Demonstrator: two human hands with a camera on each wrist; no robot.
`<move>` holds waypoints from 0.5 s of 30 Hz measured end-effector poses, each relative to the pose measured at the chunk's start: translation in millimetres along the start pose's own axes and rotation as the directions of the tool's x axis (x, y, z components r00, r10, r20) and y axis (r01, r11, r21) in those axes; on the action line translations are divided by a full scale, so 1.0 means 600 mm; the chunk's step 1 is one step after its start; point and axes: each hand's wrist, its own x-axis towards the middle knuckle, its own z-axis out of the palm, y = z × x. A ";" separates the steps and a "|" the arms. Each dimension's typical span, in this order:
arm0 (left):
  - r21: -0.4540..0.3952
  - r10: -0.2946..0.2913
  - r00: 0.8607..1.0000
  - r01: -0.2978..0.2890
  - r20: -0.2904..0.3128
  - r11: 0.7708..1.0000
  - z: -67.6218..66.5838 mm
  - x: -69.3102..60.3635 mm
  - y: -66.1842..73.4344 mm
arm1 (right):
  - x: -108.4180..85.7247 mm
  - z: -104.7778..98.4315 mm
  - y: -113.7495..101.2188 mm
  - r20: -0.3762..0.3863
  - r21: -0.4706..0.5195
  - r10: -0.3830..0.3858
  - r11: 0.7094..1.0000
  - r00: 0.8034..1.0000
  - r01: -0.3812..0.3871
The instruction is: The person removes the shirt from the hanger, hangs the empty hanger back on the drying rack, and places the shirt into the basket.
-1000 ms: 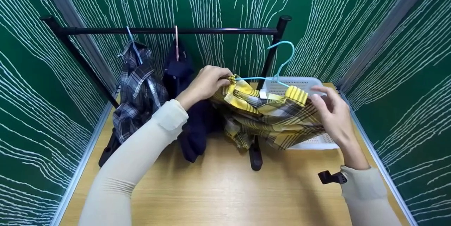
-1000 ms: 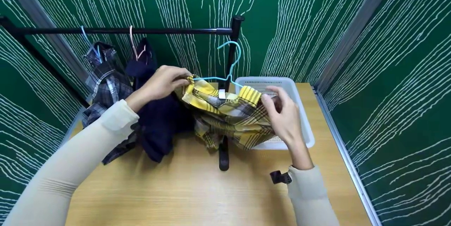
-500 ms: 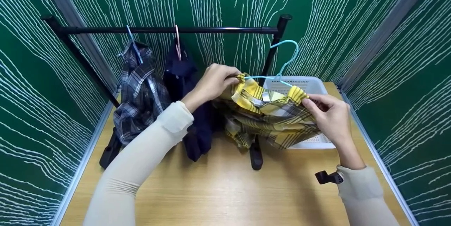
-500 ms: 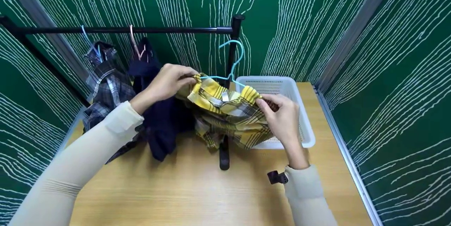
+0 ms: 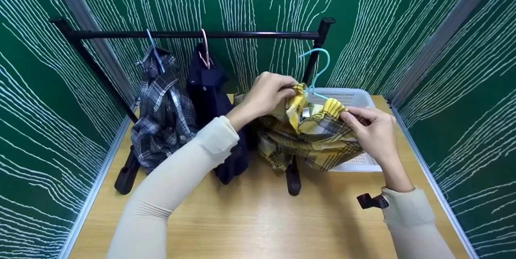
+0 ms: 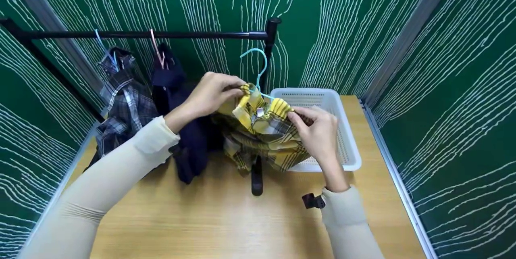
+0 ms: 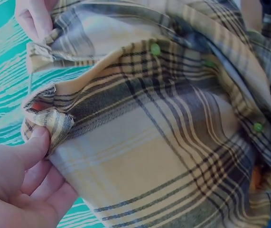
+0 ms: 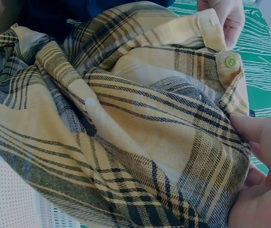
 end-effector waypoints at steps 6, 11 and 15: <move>-0.007 0.001 1.000 -0.001 -0.015 1.000 0.005 0.007 0.012 | 0.002 0.002 -0.002 0.004 -0.002 0.010 1.000 1.000 -0.010; -0.038 -0.001 0.999 -0.001 -0.043 0.999 0.006 0.010 0.020 | 0.007 0.002 -0.007 0.000 -0.004 0.012 1.000 1.000 -0.012; -0.058 0.001 0.998 -0.005 -0.058 0.998 0.004 0.010 0.025 | 0.010 0.002 -0.013 -0.008 0.006 0.001 1.000 1.000 -0.001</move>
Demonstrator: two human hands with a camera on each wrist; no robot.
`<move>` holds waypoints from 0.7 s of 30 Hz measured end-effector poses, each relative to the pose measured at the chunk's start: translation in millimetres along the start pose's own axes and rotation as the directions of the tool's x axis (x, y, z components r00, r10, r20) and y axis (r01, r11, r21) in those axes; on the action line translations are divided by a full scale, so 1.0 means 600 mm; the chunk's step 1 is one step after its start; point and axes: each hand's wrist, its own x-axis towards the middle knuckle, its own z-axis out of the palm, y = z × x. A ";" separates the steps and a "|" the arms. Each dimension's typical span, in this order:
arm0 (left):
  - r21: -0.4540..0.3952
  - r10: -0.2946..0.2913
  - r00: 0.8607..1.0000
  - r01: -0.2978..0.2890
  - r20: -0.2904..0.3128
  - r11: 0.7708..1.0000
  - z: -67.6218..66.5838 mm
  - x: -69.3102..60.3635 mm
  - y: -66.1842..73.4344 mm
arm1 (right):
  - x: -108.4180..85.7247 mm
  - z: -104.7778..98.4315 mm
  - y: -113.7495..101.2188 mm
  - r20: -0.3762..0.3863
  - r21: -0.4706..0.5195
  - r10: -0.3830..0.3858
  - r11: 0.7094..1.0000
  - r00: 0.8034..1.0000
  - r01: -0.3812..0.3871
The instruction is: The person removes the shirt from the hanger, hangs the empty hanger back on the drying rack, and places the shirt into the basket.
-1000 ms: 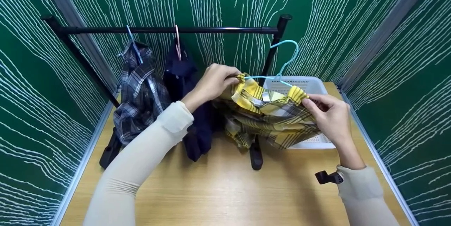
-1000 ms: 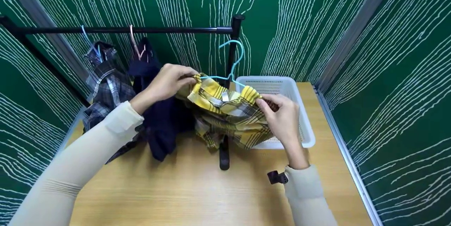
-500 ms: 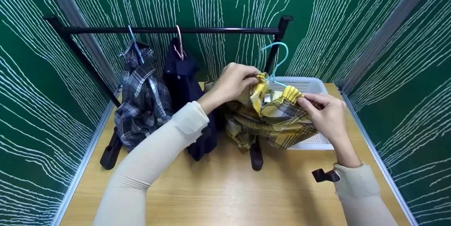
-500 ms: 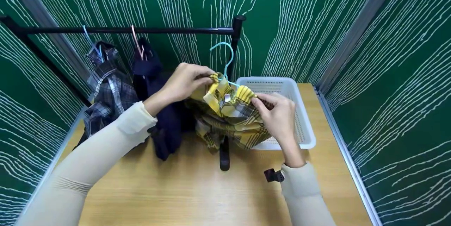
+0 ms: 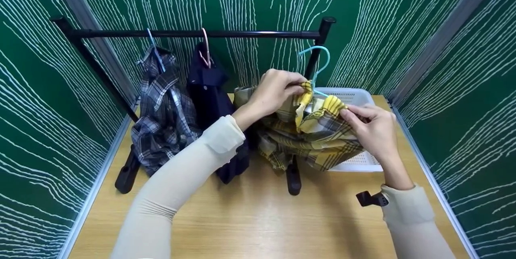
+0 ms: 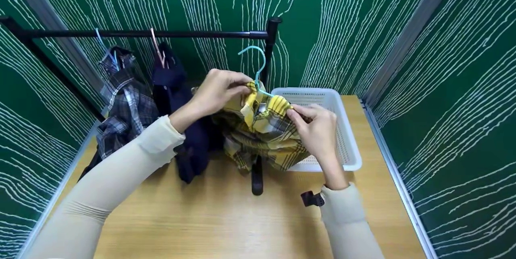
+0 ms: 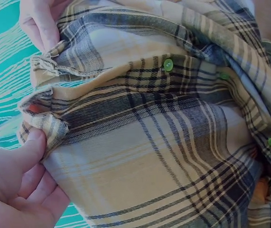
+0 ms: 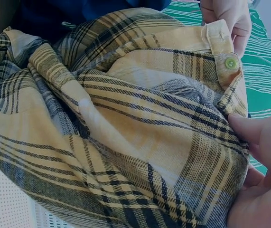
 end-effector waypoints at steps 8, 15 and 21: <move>-0.091 -0.060 0.997 0.054 -0.057 0.994 0.005 0.003 0.009 | 0.000 0.007 -0.012 0.005 0.029 0.007 1.000 1.000 -0.007; -0.137 -0.049 0.997 0.041 -0.053 0.990 0.005 0.005 0.014 | -0.002 0.011 -0.017 0.015 0.038 0.020 0.999 1.000 -0.021; -0.128 -0.050 0.997 0.042 -0.061 0.991 0.009 0.001 0.008 | -0.010 0.007 0.001 0.031 0.006 -0.011 1.000 0.999 0.011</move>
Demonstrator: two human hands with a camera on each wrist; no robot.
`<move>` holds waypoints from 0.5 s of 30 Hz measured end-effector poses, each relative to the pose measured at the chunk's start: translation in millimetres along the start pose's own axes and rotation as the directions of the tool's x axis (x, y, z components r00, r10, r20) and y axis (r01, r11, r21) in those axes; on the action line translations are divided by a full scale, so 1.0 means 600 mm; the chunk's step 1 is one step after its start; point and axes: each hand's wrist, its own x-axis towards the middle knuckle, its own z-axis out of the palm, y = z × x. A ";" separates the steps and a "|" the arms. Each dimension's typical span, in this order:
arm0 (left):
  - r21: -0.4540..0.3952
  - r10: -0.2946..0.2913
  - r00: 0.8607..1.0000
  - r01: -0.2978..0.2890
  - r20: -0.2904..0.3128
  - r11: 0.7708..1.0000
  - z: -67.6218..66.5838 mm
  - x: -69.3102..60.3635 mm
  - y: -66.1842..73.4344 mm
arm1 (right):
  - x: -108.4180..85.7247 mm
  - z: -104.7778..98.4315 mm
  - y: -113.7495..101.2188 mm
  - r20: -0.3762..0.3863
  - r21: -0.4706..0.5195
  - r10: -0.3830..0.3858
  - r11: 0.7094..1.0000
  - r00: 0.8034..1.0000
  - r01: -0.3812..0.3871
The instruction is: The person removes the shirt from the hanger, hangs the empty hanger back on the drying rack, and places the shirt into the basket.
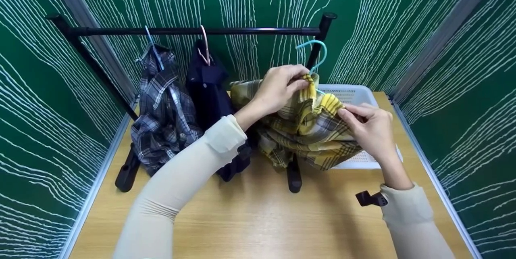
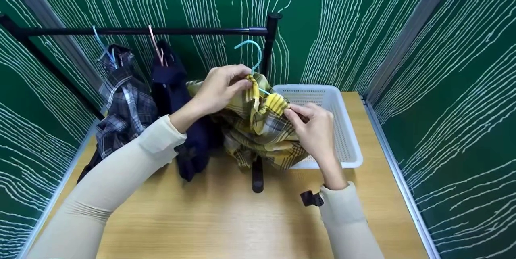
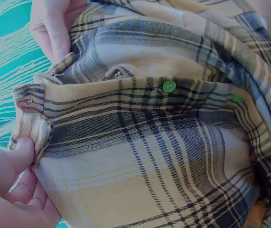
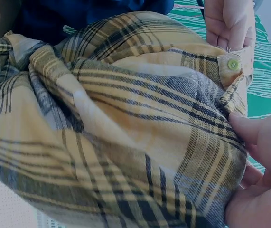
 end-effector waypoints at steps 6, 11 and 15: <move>0.027 -0.003 1.000 0.003 -0.002 1.000 -0.008 0.000 -0.009 | -0.017 -0.021 0.028 -0.009 -0.016 0.016 1.000 1.000 -0.017; 0.034 0.002 1.000 -0.001 -0.009 0.999 -0.012 0.000 -0.014 | -0.032 -0.039 0.046 -0.007 -0.025 0.047 0.999 0.999 -0.047; 0.040 0.001 1.000 -0.001 -0.013 0.999 -0.012 -0.001 -0.017 | -0.046 -0.051 0.058 0.017 -0.009 0.090 0.996 0.996 -0.090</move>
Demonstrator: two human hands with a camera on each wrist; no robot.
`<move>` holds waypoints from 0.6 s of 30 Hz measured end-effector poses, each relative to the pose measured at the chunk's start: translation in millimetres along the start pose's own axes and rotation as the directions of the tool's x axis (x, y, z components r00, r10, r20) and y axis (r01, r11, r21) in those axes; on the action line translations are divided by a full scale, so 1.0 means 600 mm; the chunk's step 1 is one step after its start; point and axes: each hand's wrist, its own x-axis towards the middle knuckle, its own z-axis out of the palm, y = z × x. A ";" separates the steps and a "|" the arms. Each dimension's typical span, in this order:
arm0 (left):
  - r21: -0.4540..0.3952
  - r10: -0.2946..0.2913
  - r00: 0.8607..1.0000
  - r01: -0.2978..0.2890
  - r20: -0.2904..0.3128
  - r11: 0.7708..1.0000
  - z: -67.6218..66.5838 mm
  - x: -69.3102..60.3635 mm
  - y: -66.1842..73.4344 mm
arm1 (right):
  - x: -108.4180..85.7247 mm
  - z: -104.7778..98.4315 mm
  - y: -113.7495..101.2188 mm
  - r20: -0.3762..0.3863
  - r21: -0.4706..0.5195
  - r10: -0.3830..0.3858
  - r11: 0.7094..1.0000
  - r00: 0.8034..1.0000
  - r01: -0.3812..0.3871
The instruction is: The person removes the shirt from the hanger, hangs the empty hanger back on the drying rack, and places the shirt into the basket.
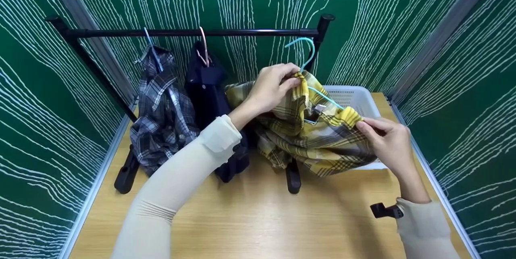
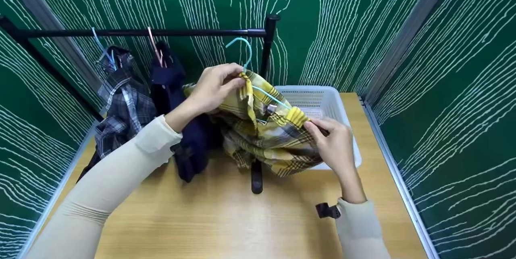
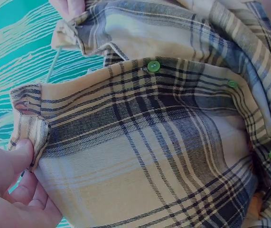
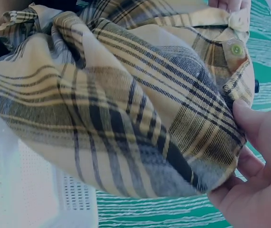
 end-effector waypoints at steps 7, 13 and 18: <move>0.001 -0.003 1.000 0.003 -0.005 1.000 -0.004 -0.003 -0.006 | -0.019 -0.015 0.028 0.054 -0.011 0.142 0.990 0.988 -0.142; 0.001 -0.004 1.000 0.004 -0.026 1.000 -0.009 -0.004 -0.011 | -0.030 -0.015 0.048 0.036 0.010 0.235 0.972 0.971 -0.236; -0.018 -0.018 0.999 0.018 -0.029 1.000 -0.012 -0.004 -0.012 | -0.038 -0.005 0.064 0.004 0.049 0.270 0.962 0.963 -0.269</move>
